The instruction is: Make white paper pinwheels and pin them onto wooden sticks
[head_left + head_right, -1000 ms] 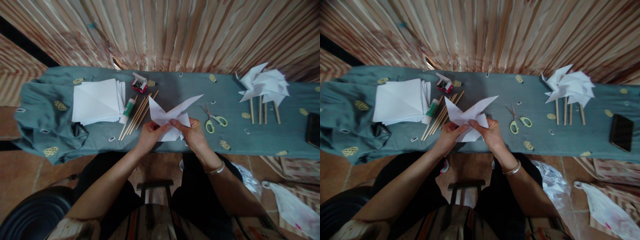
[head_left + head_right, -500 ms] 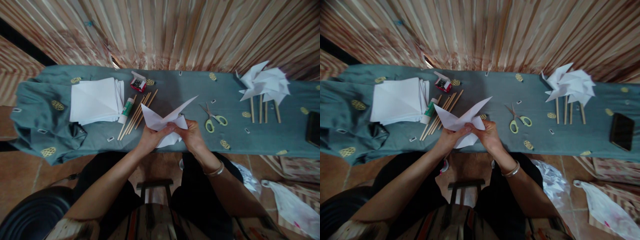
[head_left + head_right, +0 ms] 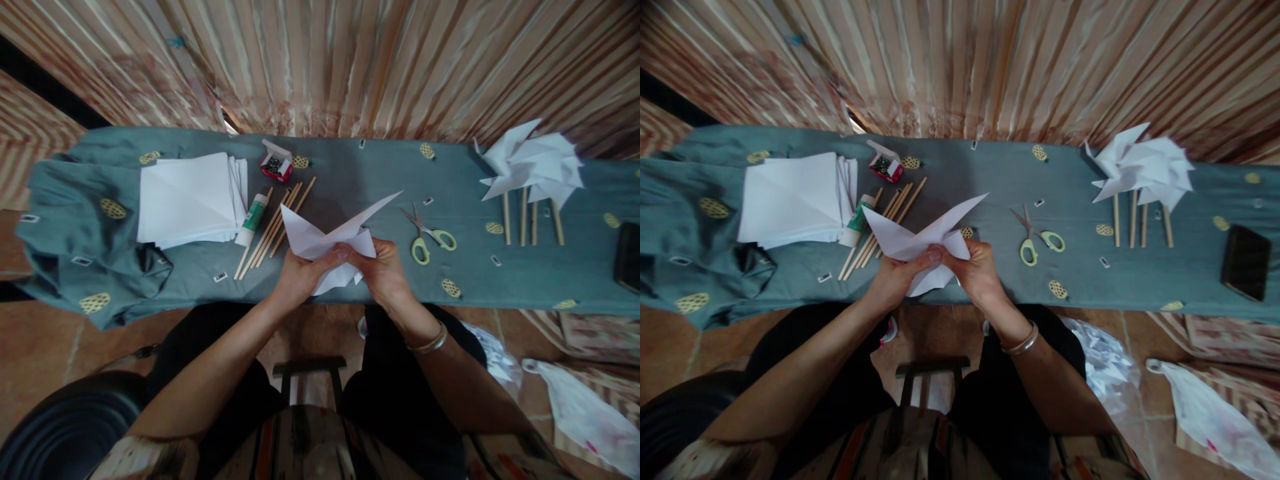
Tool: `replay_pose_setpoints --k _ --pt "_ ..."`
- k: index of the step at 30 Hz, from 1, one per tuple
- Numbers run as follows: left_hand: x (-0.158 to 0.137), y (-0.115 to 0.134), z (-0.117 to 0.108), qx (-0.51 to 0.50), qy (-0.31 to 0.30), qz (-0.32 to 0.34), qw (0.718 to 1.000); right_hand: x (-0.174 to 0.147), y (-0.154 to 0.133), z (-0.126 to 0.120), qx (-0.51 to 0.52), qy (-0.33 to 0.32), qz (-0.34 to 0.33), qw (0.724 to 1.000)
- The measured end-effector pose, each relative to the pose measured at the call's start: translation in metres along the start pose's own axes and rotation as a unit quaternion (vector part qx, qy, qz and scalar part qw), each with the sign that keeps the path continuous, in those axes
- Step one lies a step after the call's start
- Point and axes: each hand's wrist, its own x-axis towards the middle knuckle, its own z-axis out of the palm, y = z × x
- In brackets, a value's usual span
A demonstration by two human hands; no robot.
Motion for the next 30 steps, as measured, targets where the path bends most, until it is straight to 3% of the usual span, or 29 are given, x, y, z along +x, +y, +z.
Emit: replay_pose_setpoints --k 15,26,30 --pt "0.001 0.002 0.0 0.022 -0.001 0.006 1.0 0.0 -0.002 -0.001 -0.006 -0.013 0.0 1.0" --pt "-0.008 -0.003 -0.009 0.019 -0.104 -0.034 0.994 -0.004 -0.006 -0.023 0.022 -0.008 0.026 0.999" --pt "-0.023 -0.007 -0.017 0.024 -0.143 -0.082 0.986 -0.007 -0.008 -0.037 0.03 0.001 0.024 0.999"
